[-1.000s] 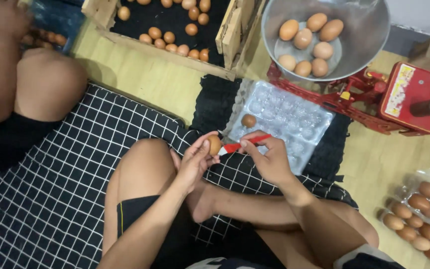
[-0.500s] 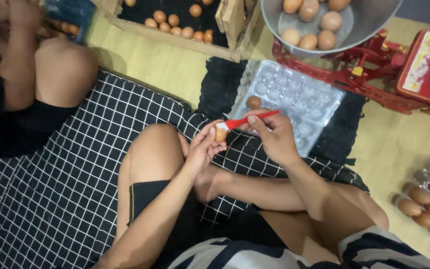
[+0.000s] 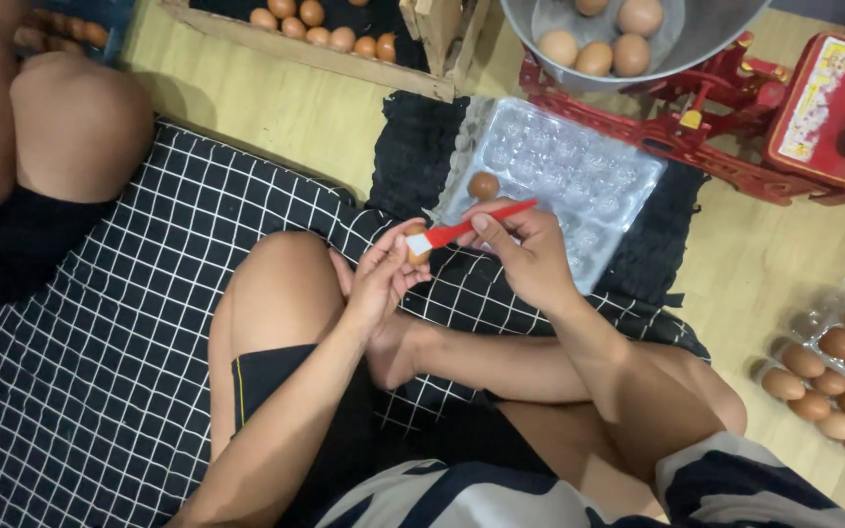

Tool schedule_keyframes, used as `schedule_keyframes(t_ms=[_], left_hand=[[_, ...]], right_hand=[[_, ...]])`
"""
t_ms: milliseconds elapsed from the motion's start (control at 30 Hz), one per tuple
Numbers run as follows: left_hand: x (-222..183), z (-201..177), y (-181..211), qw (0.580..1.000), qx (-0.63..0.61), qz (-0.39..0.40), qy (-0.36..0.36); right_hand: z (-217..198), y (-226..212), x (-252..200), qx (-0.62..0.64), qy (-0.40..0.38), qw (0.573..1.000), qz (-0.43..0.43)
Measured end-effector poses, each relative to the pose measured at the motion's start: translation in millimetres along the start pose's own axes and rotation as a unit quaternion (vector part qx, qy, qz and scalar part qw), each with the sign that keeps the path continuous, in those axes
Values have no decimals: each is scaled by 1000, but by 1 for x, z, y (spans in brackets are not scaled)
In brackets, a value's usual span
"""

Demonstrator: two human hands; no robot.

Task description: Stamping eggs with a red marker and placing them into plastic cartons

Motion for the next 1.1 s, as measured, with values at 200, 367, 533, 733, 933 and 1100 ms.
schedule_keyframes(t_ms=[200,367,533,733,933,1100], left_hand=[[-1,1,2,1000,2,3,10],[-2,3,4,1000,-3,6,13],[-3,3,5,1000,-5,11,14],[-3,4,4,1000,12,6,11],[-2,3,4,1000,14,9,11],[-6,5,6,1000,17,16,10]], right_hand=[[-1,-5,-2,-23,5,1000,-19],[-9,-3,1,-35,15,999,-35],[-7,-12,3,-23,-16,999,-46],[-4,-15,2,-26,-31,998,-51],[-5,-17,3,-41,-25,997,-62],[-2,-27,5,-37,-27,996,-76]])
Point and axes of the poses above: each hand's wrist, its own x-axis towards the middle knuckle, its own z-axis out of the palm, y = z × x, the point moved 9 cm from there along x, towards the middle knuckle, and after that the axes turned 1 degree about -y, right-handed, at the moved point
